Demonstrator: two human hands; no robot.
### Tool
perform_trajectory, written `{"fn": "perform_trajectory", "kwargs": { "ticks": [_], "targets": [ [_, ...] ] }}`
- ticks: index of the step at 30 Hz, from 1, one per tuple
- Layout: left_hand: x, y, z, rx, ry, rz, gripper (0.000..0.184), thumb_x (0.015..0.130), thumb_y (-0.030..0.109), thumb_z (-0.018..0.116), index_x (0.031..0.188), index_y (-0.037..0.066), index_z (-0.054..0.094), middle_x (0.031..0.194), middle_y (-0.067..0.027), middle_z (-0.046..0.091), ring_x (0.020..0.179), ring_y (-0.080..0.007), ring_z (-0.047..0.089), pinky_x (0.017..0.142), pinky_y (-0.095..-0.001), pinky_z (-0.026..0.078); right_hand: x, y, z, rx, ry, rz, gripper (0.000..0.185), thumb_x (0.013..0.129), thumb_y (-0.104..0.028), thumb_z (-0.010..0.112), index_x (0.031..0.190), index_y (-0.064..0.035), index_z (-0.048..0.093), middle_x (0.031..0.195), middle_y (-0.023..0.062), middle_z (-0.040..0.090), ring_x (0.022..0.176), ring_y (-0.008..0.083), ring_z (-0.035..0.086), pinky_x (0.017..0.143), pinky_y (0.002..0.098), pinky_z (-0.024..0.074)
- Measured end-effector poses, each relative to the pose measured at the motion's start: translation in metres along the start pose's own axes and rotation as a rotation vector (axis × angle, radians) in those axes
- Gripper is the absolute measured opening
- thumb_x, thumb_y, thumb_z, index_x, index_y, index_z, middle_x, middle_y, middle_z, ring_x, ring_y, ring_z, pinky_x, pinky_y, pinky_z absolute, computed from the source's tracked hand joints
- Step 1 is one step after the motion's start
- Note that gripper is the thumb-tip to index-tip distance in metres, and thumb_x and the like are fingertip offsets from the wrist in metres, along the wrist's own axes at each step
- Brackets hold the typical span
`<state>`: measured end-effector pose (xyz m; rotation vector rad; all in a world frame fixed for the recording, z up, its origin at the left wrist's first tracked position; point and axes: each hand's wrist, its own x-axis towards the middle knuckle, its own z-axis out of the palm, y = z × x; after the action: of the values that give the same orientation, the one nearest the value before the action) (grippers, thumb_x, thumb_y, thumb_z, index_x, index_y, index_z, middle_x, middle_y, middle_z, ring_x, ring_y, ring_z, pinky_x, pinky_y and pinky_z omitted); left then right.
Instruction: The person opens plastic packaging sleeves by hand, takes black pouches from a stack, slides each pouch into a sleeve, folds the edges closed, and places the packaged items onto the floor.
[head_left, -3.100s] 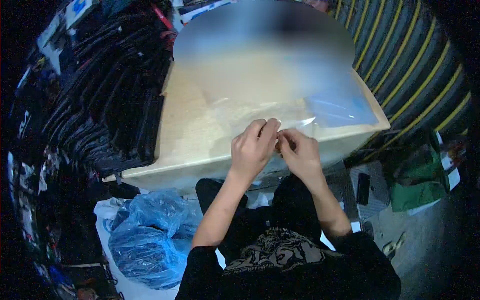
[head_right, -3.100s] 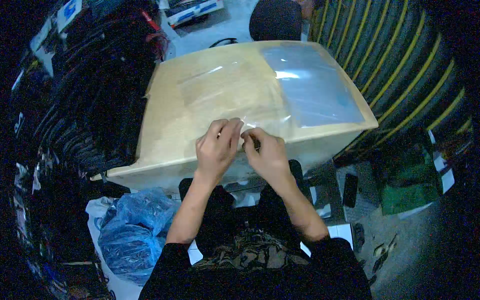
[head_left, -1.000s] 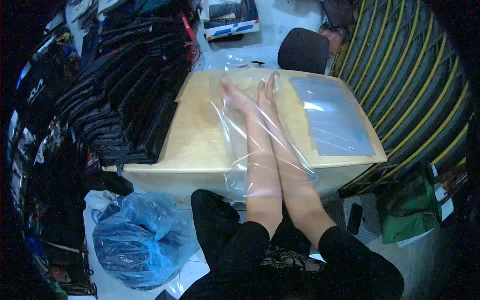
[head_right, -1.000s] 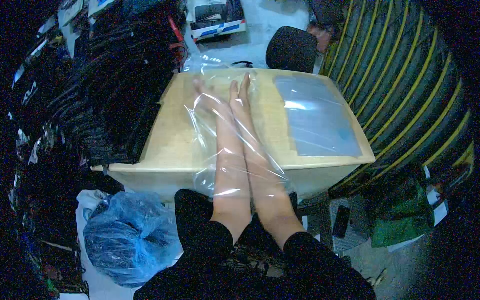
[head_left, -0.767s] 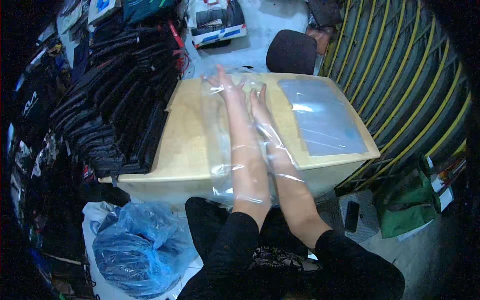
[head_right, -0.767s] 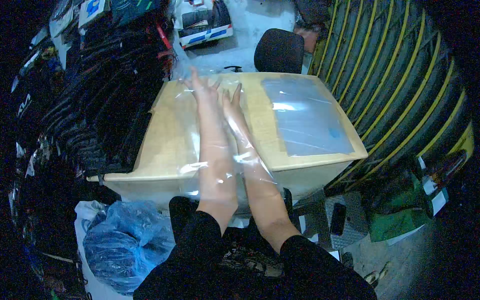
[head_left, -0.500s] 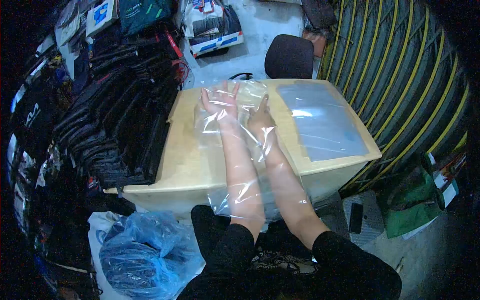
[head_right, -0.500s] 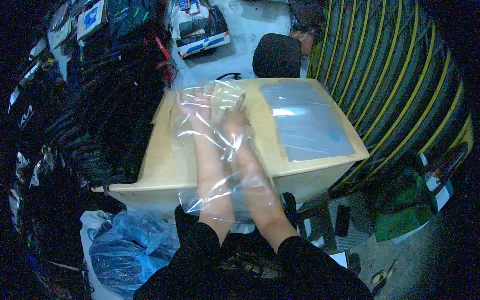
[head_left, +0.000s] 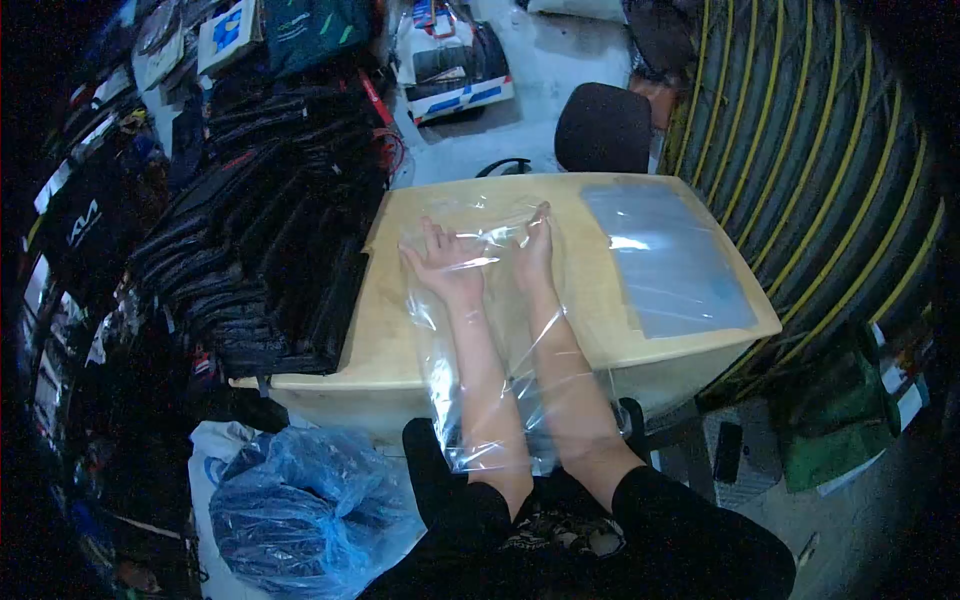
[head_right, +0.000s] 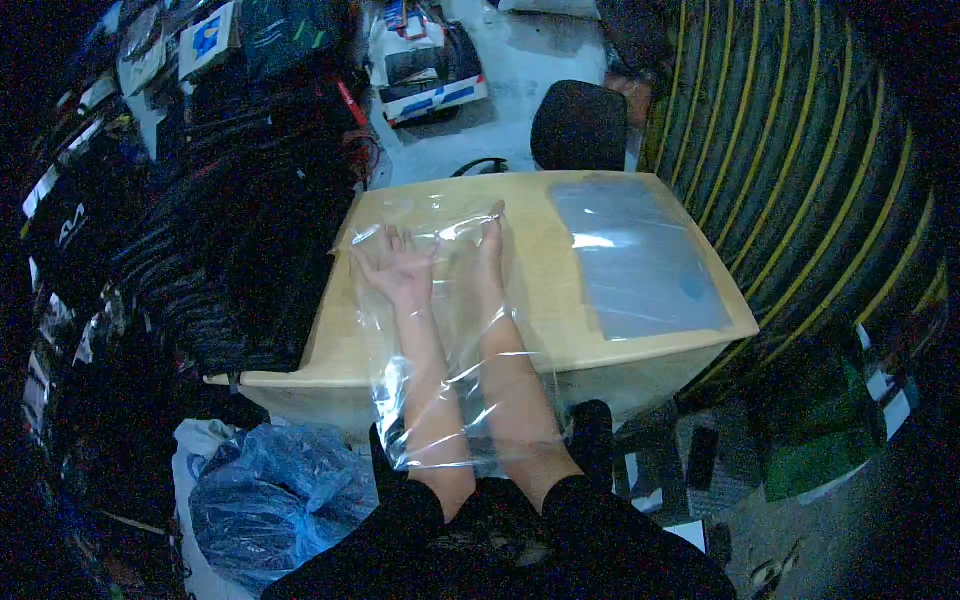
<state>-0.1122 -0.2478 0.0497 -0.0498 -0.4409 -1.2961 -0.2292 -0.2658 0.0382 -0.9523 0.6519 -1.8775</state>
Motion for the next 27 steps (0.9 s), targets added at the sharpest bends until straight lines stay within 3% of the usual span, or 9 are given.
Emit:
{"fn": "perform_trajectory", "kwargs": {
  "ticks": [1, 2, 5, 9, 15, 21, 23, 25, 27],
  "targets": [
    [-0.004, 0.006, 0.006, -0.078, -0.037, 0.000, 0.082, 0.086, 0.063, 0.042, 0.147, 0.018, 0.013, 0.154, -0.0057, 0.004, 0.142, -0.0289, 0.001, 0.105, -0.0668, 0.013, -0.002, 0.005, -0.006, -0.075, -0.058, -0.023, 0.091, 0.086, -0.071, 0.031, 0.148, -0.0123, 0.003, 0.155, 0.0053, 0.005, 0.142, 0.0251, 0.001, 0.111, 0.0502, 0.0053],
    [-0.007, 0.011, 0.012, -0.156, -0.074, -0.002, 0.085, 0.084, 0.067, 0.042, 0.148, 0.022, 0.010, 0.155, -0.0044, 0.000, 0.142, -0.0285, -0.003, 0.104, -0.0690, 0.010, -0.004, -0.007, -0.012, -0.233, -0.120, 0.278, 0.089, 0.087, -0.067, 0.036, 0.148, -0.0125, 0.000, 0.155, 0.0066, 0.003, 0.142, 0.0234, 0.001, 0.111, 0.0507, 0.0026],
    [-0.009, 0.014, 0.027, -0.290, -0.124, -0.029, 0.087, 0.082, 0.069, 0.042, 0.148, 0.025, 0.007, 0.154, -0.0028, -0.004, 0.142, -0.0281, -0.006, 0.104, -0.0698, 0.009, -0.007, -0.004, 0.002, -0.107, -0.046, 0.302, 0.089, 0.088, -0.062, 0.042, 0.148, -0.0122, -0.002, 0.154, 0.0094, 0.005, 0.142, 0.0238, 0.000, 0.111, 0.0514, 0.0042],
    [0.021, -0.001, 0.036, -0.247, 0.009, -0.054, 0.090, 0.079, 0.072, 0.043, 0.147, 0.029, 0.003, 0.154, -0.0006, -0.011, 0.141, -0.0276, -0.010, 0.103, -0.0709, 0.008, 0.004, 0.028, -0.014, -0.437, -0.052, 0.130, 0.084, 0.090, -0.039, 0.056, 0.146, -0.0006, 0.007, 0.145, 0.0174, 0.028, 0.131, 0.0247, 0.032, 0.103, 0.0336, 0.0325],
    [0.058, -0.022, 0.036, -0.122, 0.175, -0.078, 0.092, 0.076, 0.075, 0.043, 0.146, 0.038, -0.004, 0.152, 0.0023, -0.022, 0.140, -0.0262, -0.019, 0.102, -0.0722, 0.005, -0.085, -0.060, 0.002, -0.578, 0.143, 0.085, 0.095, 0.082, -0.041, 0.065, 0.144, 0.0051, 0.010, 0.145, 0.0303, 0.021, 0.136, 0.0343, 0.025, 0.109, 0.0341, 0.0238],
    [0.053, -0.061, -0.012, 0.052, 0.224, -0.078, 0.088, 0.084, 0.067, 0.041, 0.148, 0.022, 0.000, 0.155, -0.0047, -0.007, 0.142, -0.0252, -0.004, 0.109, -0.0593, 0.013, -0.078, -0.101, 0.006, -0.548, 0.049, -0.073, 0.095, 0.083, -0.037, 0.066, 0.145, 0.0037, 0.006, 0.151, 0.0253, 0.006, 0.141, 0.0279, 0.010, 0.112, 0.0309, 0.0131],
    [0.063, -0.106, -0.055, 0.176, 0.135, -0.083, 0.071, 0.092, 0.051, 0.041, 0.142, 0.005, 0.024, 0.144, -0.0123, 0.029, 0.129, -0.0243, 0.033, 0.104, -0.0417, 0.031, -0.082, -0.104, 0.009, -0.560, -0.018, -0.031, 0.090, 0.085, -0.031, 0.065, 0.146, 0.0010, 0.007, 0.149, 0.0256, 0.014, 0.140, 0.0268, 0.013, 0.111, 0.0295, 0.0148],
    [0.025, -0.107, -0.039, 0.383, 0.094, -0.113, 0.062, 0.093, 0.042, 0.044, 0.136, -0.001, 0.034, 0.132, -0.0144, 0.042, 0.115, -0.0237, 0.045, 0.099, -0.0368, 0.036, -0.067, -0.075, -0.015, -0.763, -0.062, -0.189, 0.108, 0.076, -0.044, 0.071, 0.142, 0.0096, 0.004, 0.146, 0.0302, 0.017, 0.136, 0.0343, 0.023, 0.109, 0.0328, 0.0231],
    [-0.023, -0.092, 0.022, 0.619, 0.143, -0.073, 0.056, 0.093, 0.036, 0.046, 0.132, -0.004, 0.039, 0.122, -0.0146, 0.048, 0.103, -0.0223, 0.049, 0.093, -0.0350, 0.039, -0.041, -0.077, -0.004, -0.751, 0.055, -0.026, 0.114, 0.073, -0.049, 0.071, 0.142, 0.0098, 0.003, 0.146, 0.0316, 0.016, 0.136, 0.0368, 0.021, 0.110, 0.0334, 0.0208]
  ]
}}
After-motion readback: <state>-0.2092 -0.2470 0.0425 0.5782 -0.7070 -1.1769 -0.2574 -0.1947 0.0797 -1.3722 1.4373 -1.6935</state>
